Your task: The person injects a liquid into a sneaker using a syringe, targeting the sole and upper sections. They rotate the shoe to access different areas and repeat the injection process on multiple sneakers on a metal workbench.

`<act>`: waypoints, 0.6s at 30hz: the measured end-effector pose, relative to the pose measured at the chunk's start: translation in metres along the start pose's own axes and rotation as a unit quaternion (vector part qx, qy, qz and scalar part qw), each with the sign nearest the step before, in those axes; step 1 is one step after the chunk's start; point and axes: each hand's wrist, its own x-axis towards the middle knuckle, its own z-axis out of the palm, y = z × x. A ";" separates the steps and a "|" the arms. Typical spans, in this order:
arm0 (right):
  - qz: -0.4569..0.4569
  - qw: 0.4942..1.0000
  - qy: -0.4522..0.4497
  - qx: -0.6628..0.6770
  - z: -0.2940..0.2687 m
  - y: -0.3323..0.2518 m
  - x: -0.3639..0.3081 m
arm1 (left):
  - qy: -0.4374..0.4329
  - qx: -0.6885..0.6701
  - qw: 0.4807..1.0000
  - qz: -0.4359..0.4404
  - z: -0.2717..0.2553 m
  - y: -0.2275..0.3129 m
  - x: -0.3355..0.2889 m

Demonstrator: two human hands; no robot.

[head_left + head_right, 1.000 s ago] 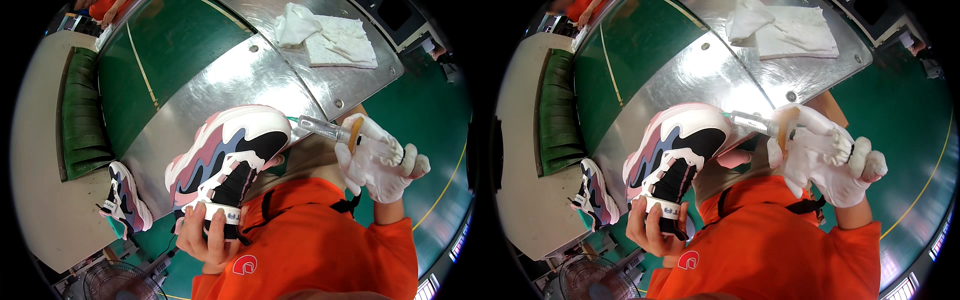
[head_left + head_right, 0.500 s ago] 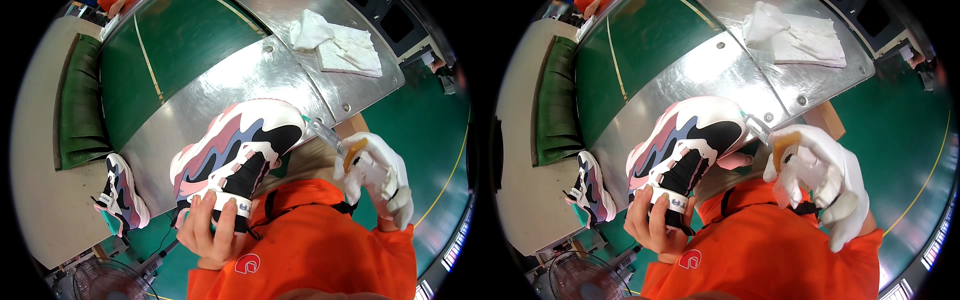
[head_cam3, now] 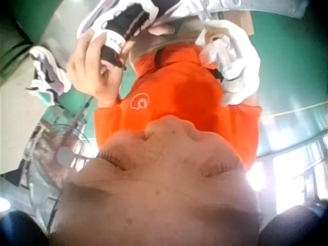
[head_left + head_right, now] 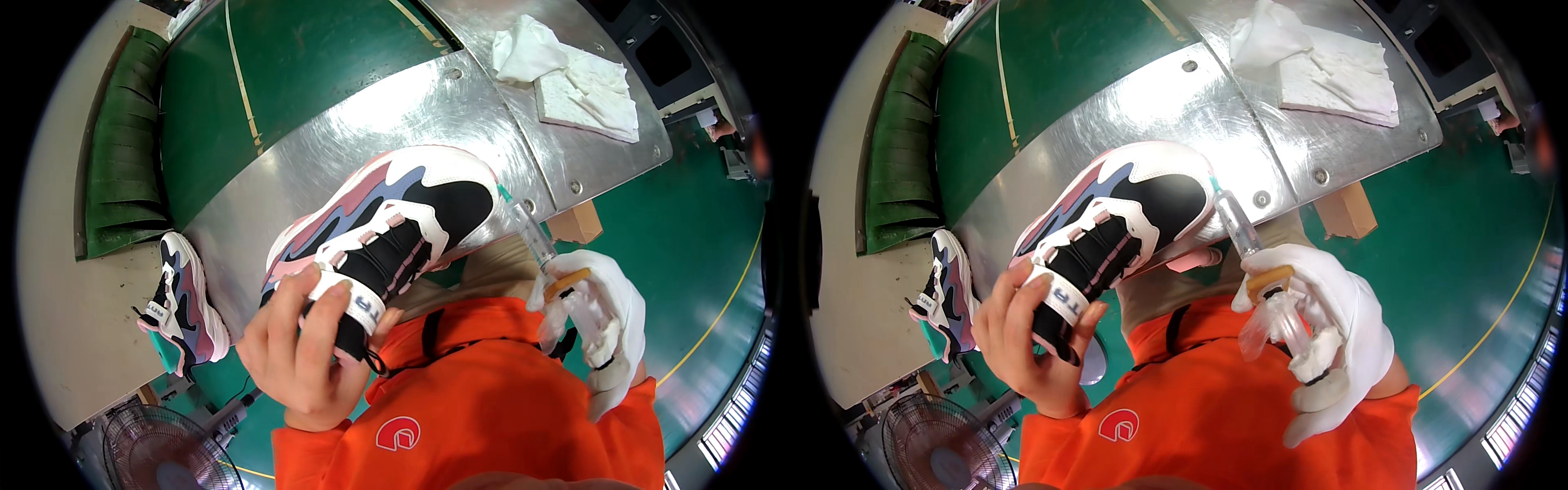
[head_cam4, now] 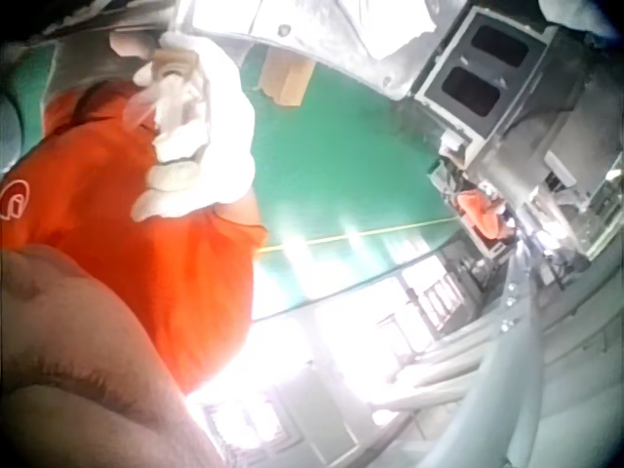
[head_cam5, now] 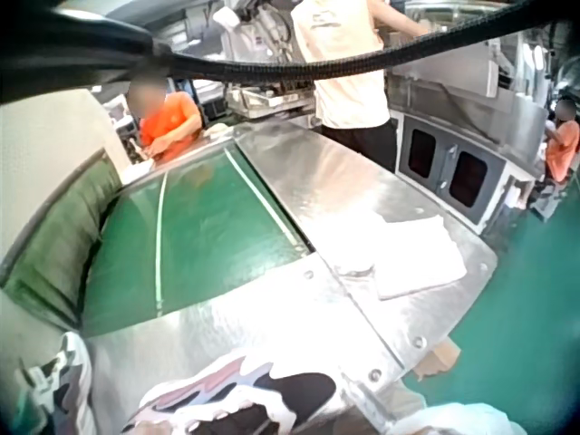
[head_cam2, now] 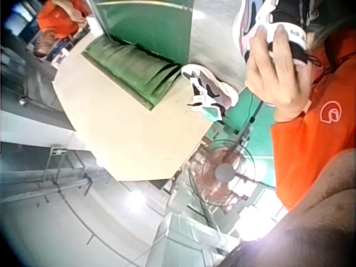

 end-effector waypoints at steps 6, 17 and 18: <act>-0.102 0.992 -0.042 -0.065 -0.001 0.010 0.017 | -0.027 -0.023 0.998 -0.043 0.000 -0.005 0.026; -0.235 0.964 -0.102 -0.078 -0.021 0.057 0.017 | -0.108 -0.137 0.978 -0.115 0.004 -0.033 0.060; -0.255 0.958 -0.112 -0.070 -0.023 0.066 0.017 | -0.116 -0.144 0.973 -0.134 0.003 -0.033 0.062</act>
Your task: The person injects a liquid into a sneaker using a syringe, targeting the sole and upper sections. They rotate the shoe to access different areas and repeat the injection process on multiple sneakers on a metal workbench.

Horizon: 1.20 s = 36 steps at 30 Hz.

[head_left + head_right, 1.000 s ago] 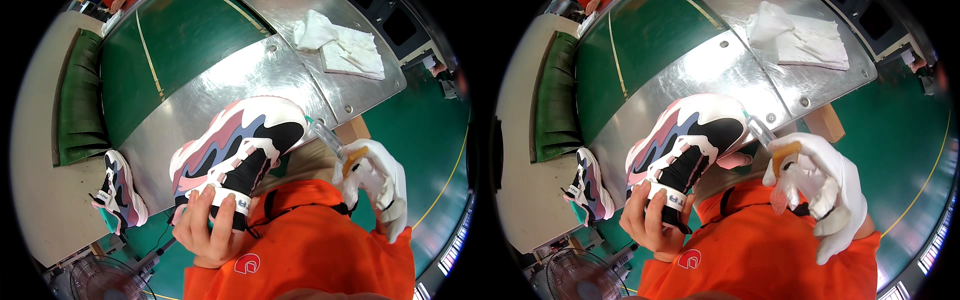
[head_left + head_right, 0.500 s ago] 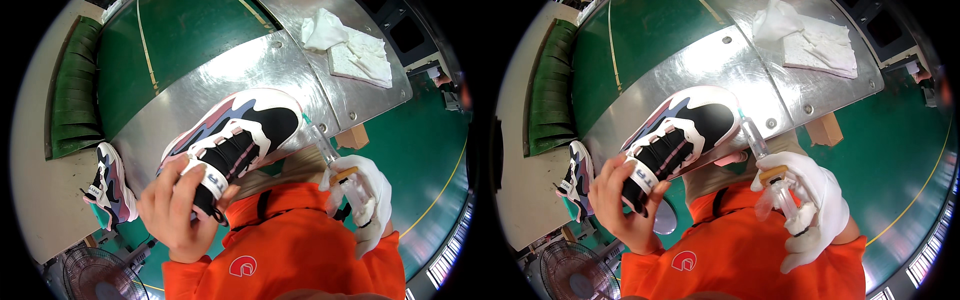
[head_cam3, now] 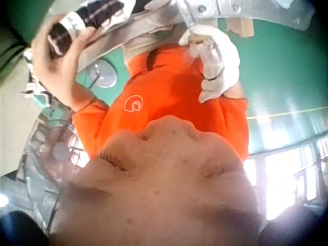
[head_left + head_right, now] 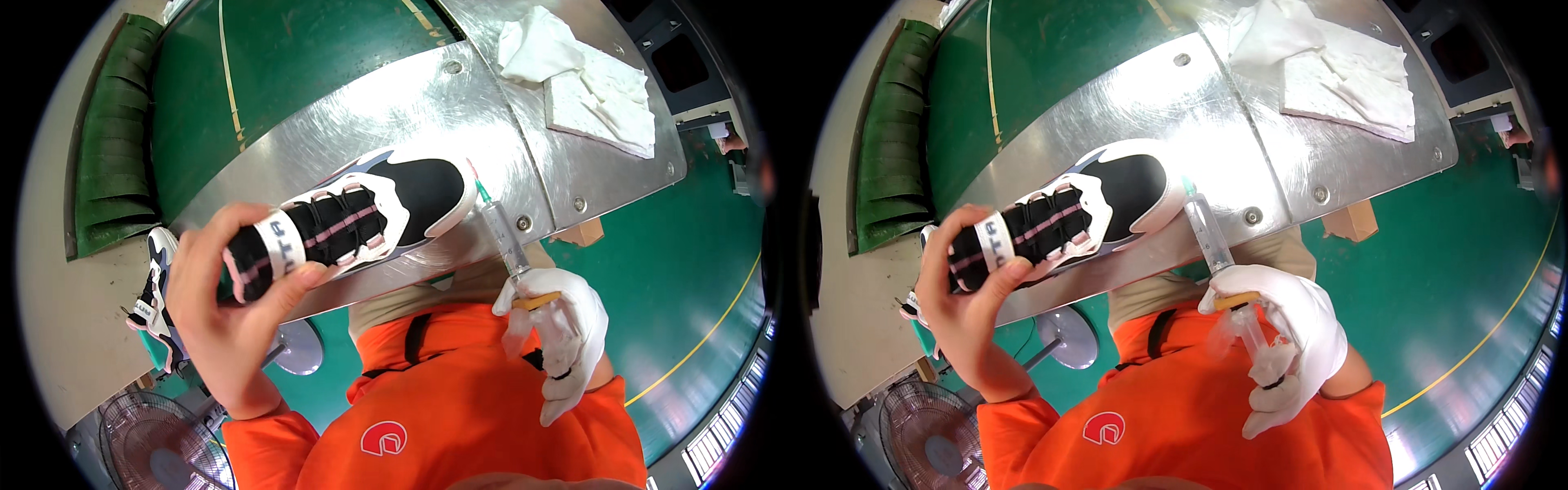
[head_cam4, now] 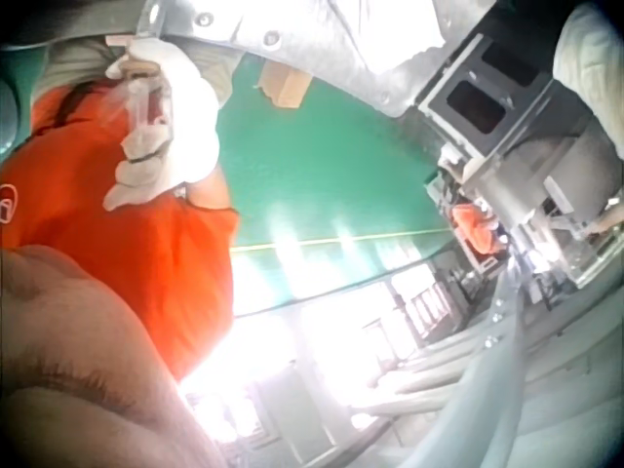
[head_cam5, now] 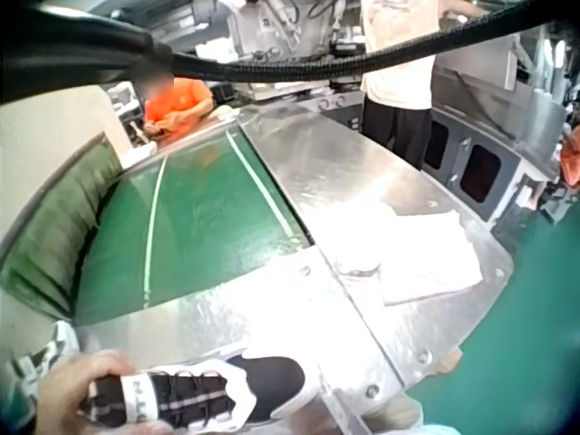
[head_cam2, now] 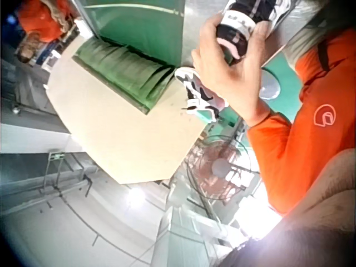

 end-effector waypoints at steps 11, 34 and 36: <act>0.139 0.988 0.031 0.066 0.002 -0.007 0.012 | -0.056 -0.202 0.970 -0.124 -0.012 -0.014 0.045; 0.220 0.956 0.180 0.066 0.004 -0.027 0.024 | -0.090 -0.226 0.962 -0.124 -0.020 -0.032 0.059; 0.231 0.942 0.240 0.035 0.012 -0.035 0.036 | -0.059 -0.192 0.975 -0.100 -0.015 -0.019 0.048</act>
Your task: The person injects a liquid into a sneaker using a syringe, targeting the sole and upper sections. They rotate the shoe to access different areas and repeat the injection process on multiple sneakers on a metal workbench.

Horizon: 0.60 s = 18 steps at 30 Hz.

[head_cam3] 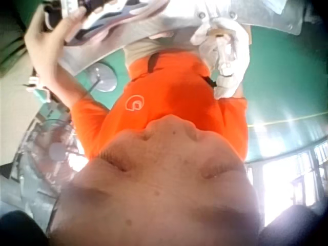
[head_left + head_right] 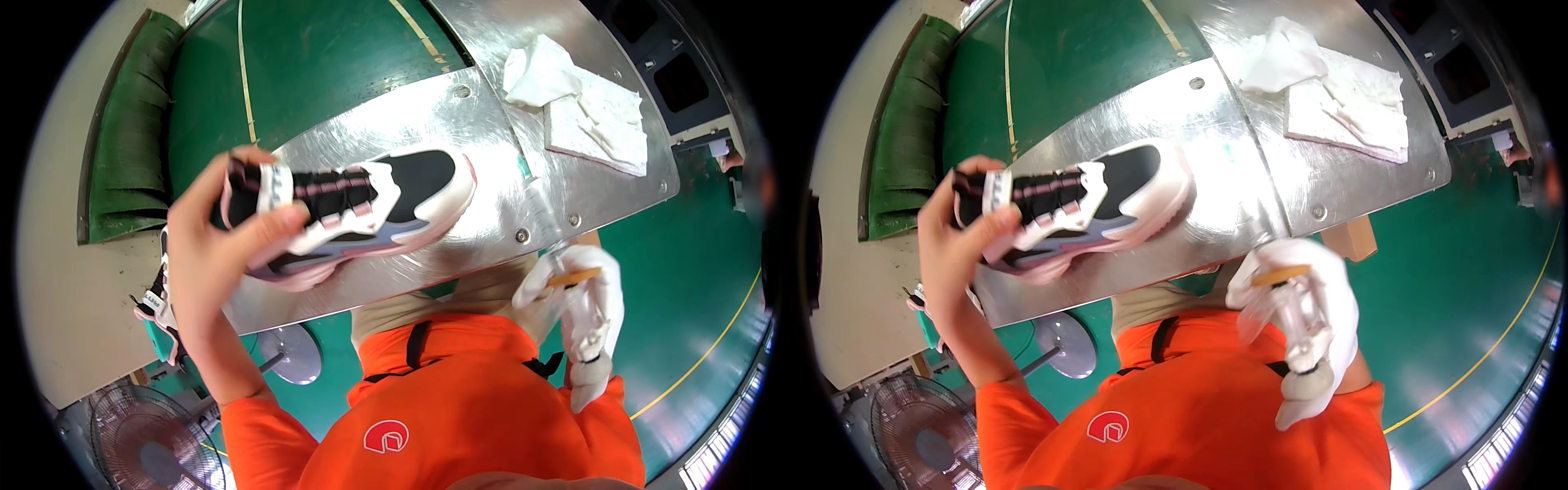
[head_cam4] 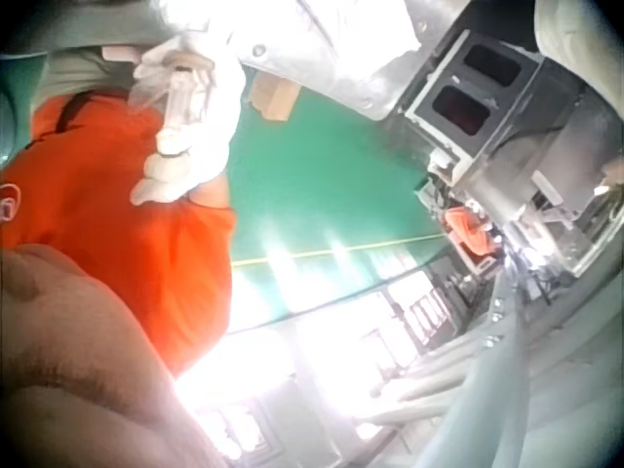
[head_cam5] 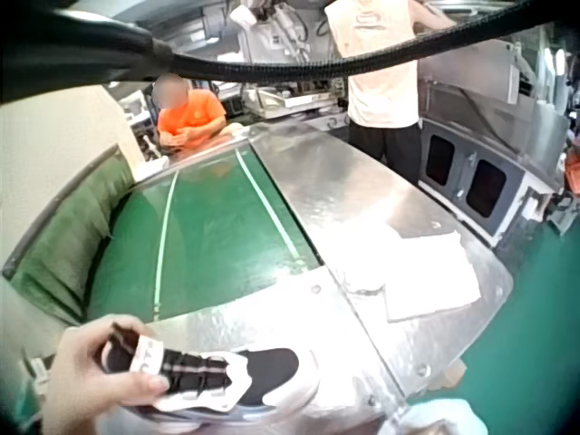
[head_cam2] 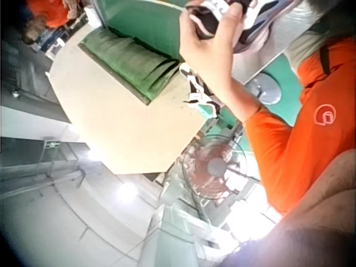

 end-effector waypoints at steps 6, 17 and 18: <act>-0.071 0.990 0.085 -0.090 -0.013 0.013 0.002 | 0.135 0.324 0.904 0.243 0.041 -0.007 -0.081; -0.139 0.972 0.032 -0.188 -0.010 0.017 0.017 | 0.155 0.396 0.853 0.302 0.066 -0.027 -0.150; -0.129 0.968 0.029 -0.213 -0.007 0.018 0.017 | 0.154 0.397 0.853 0.301 0.066 -0.027 -0.152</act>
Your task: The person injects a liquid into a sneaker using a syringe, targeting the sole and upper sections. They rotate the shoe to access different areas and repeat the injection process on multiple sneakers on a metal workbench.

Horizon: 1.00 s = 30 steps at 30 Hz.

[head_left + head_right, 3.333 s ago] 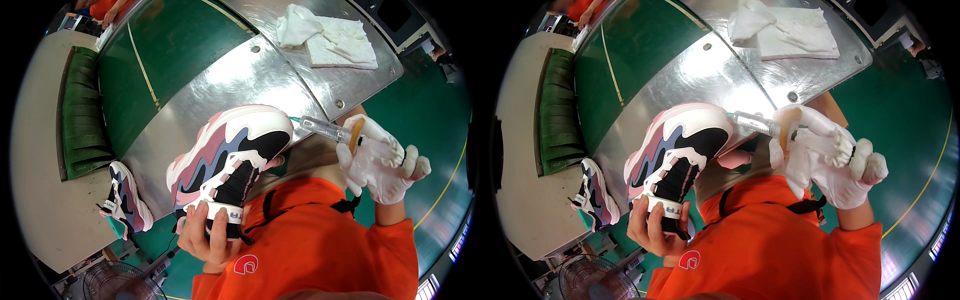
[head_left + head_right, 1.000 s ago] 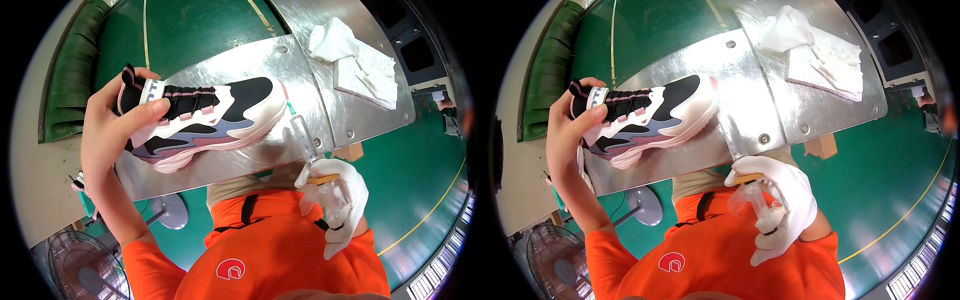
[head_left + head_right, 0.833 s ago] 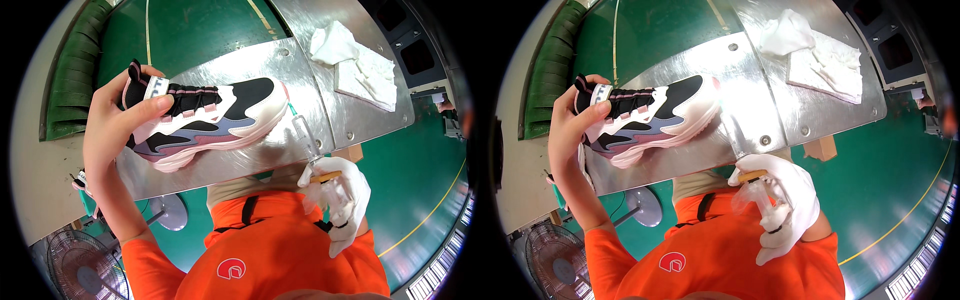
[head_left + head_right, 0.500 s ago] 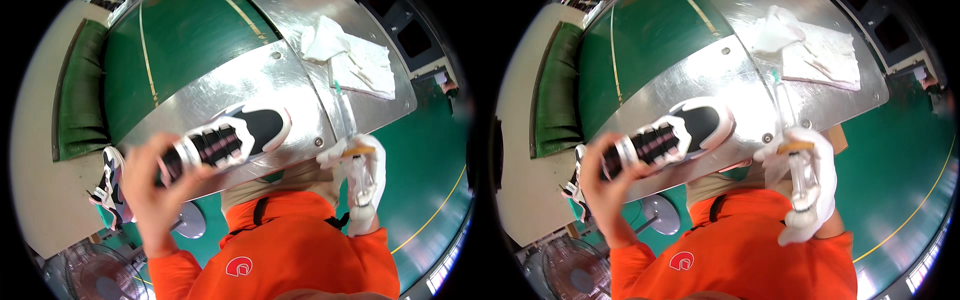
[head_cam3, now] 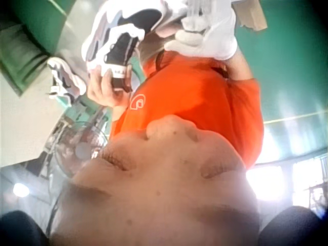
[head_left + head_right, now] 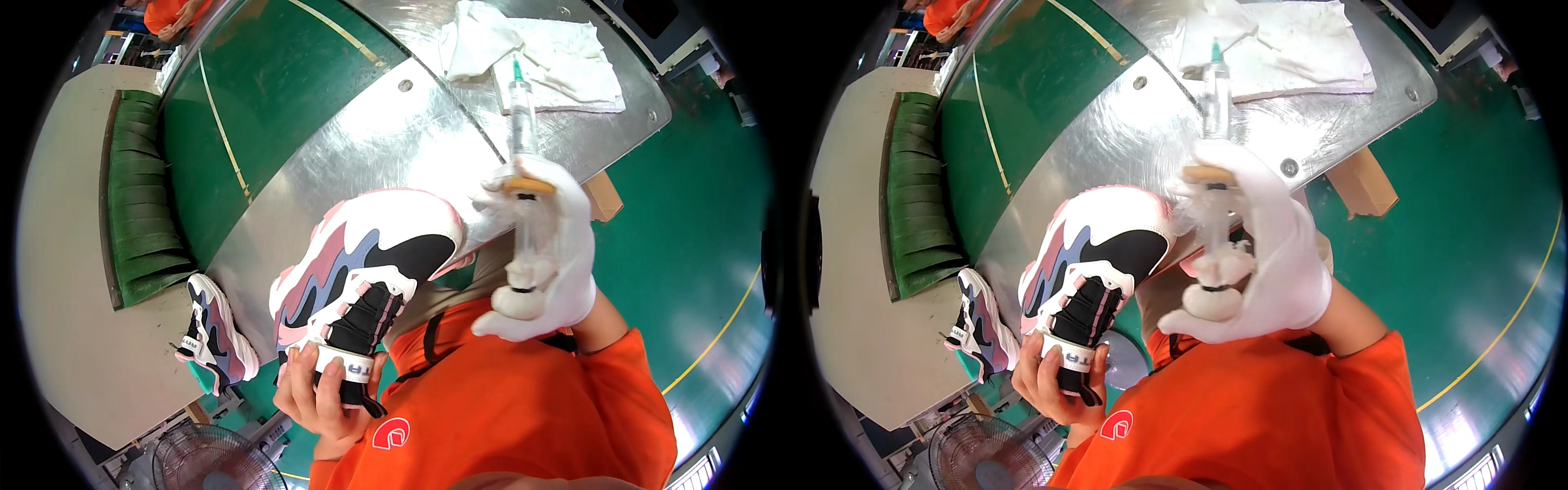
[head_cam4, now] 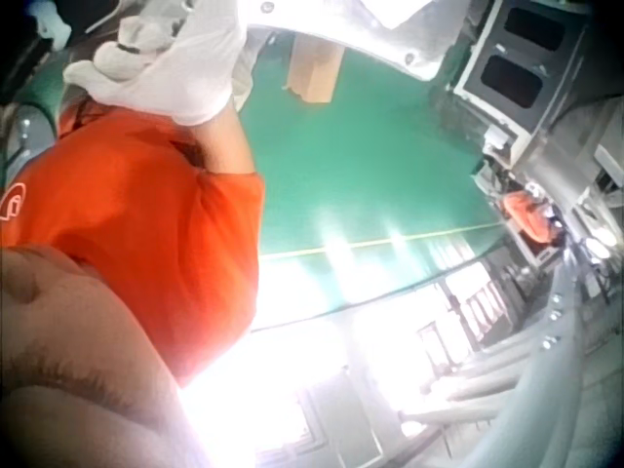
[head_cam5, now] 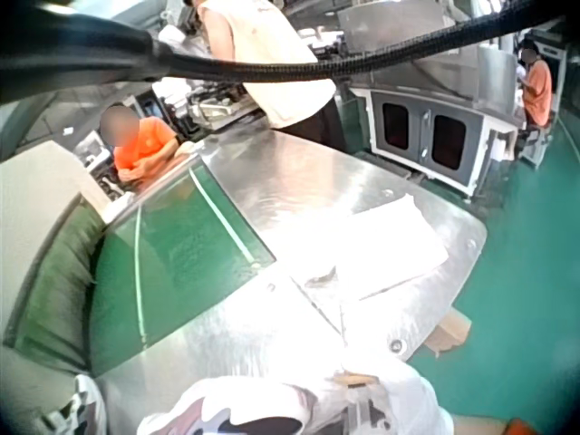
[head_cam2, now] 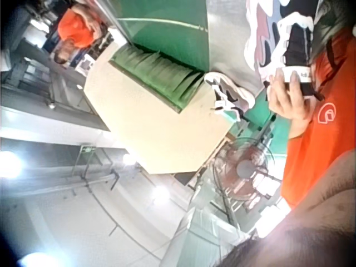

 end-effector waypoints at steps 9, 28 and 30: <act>-0.013 1.000 0.024 0.008 0.008 0.002 0.015 | 0.026 0.014 1.000 0.002 0.004 0.005 -0.006; -0.191 0.881 0.125 -0.415 0.020 0.007 0.063 | 0.046 0.021 0.999 -0.019 0.006 0.013 -0.005; -0.186 0.874 0.137 -0.428 0.017 0.003 0.056 | 0.039 0.023 0.999 -0.023 0.005 0.014 -0.002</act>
